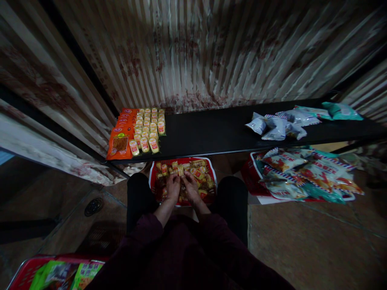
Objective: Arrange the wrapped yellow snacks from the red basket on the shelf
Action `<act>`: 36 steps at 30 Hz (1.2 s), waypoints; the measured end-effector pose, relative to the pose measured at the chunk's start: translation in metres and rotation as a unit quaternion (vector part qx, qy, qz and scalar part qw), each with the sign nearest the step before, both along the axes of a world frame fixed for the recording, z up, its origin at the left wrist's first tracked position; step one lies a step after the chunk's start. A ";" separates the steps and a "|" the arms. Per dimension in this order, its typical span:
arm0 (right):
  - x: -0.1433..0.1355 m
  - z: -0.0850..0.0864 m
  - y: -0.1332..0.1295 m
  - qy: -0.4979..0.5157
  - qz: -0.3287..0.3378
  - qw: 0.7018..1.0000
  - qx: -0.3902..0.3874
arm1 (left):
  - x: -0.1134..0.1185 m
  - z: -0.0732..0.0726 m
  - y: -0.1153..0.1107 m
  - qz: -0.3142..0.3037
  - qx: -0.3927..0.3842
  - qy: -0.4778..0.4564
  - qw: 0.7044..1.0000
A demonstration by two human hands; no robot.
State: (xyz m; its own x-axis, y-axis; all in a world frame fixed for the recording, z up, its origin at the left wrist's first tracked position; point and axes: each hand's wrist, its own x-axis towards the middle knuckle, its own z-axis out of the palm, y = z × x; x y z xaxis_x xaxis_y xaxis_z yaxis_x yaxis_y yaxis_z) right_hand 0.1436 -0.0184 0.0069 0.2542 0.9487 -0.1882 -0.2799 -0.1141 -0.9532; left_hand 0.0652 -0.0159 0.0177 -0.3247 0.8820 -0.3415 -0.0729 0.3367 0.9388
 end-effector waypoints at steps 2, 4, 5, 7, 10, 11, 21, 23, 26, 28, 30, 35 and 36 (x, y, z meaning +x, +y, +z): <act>0.000 -0.002 0.001 -0.030 -0.004 1.000 0.005 | 0.001 0.004 -0.001 0.003 0.007 -0.003 1.000; 0.001 -0.003 0.001 -0.072 -0.011 0.997 0.007 | 0.001 0.007 -0.002 0.004 0.011 -0.011 1.000; 0.001 -0.003 0.002 -0.093 -0.013 0.996 0.008 | 0.002 0.009 -0.002 0.005 0.010 -0.018 1.000; 0.002 -0.004 0.002 -0.136 -0.013 0.991 0.016 | 0.003 0.012 -0.003 0.008 0.003 -0.035 0.999; 0.002 -0.003 0.002 -0.201 -0.010 0.979 0.030 | 0.003 0.015 -0.002 0.007 -0.010 -0.050 0.999; 0.002 -0.003 0.001 -0.221 -0.010 0.975 0.033 | 0.003 0.016 -0.002 0.005 -0.013 -0.050 0.999; -0.003 0.011 -0.005 -0.284 0.018 0.956 0.071 | -0.001 0.005 0.000 0.030 -0.041 -0.095 0.994; -0.003 0.012 -0.007 -0.281 0.023 0.957 0.072 | -0.001 0.004 0.000 0.035 -0.052 -0.107 0.992; -0.004 0.012 -0.008 -0.257 0.022 0.964 0.059 | -0.002 0.004 0.001 0.056 -0.074 -0.126 0.988; -0.004 0.011 -0.009 -0.228 0.015 0.973 0.043 | -0.003 0.004 0.002 0.072 -0.087 -0.135 0.984; -0.004 0.009 -0.009 -0.205 0.007 0.978 0.033 | -0.004 0.004 0.003 0.082 -0.090 -0.137 0.983; -0.003 0.001 -0.008 -0.193 0.003 0.981 0.032 | -0.006 -0.002 0.003 0.072 -0.087 -0.157 0.981; -0.003 0.000 -0.008 -0.192 0.005 0.981 0.029 | -0.006 -0.003 0.002 0.066 -0.085 -0.162 0.981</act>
